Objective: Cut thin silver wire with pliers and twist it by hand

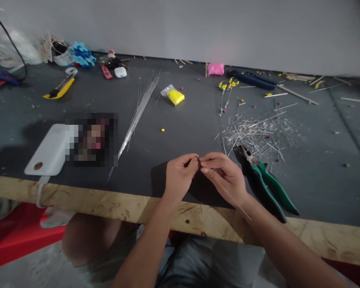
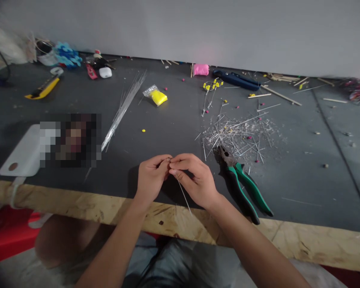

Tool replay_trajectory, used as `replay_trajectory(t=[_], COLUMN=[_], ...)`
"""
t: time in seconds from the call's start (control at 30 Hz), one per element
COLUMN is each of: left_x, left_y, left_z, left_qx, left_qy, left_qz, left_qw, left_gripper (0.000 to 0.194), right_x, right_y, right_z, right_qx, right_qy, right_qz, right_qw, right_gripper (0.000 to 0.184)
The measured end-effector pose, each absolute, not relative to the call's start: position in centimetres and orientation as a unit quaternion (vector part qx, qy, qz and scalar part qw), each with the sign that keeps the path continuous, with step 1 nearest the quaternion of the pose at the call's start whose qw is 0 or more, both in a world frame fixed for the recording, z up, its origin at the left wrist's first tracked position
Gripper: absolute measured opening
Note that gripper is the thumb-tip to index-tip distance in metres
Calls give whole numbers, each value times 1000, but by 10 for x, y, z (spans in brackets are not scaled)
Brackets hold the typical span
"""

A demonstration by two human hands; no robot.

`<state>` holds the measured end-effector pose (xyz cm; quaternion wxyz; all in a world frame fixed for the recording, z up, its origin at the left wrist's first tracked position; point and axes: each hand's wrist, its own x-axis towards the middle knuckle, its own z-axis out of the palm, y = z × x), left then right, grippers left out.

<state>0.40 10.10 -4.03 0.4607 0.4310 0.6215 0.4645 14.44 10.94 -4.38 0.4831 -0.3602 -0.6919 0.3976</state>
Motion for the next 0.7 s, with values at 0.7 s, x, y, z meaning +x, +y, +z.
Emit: replay_trajectory(t=[0.7], left_x=[7], left_y=[97], left_z=[-40], left_qx=[441], left_qy=[597], left_qz=[486], left_qw=[461], left_gripper=[17], right_x=[139], right_y=[110], right_z=[-47], right_qx=[-406], right_qy=[-541], right_qz=[475], right_qw=[563], right_gripper=[2])
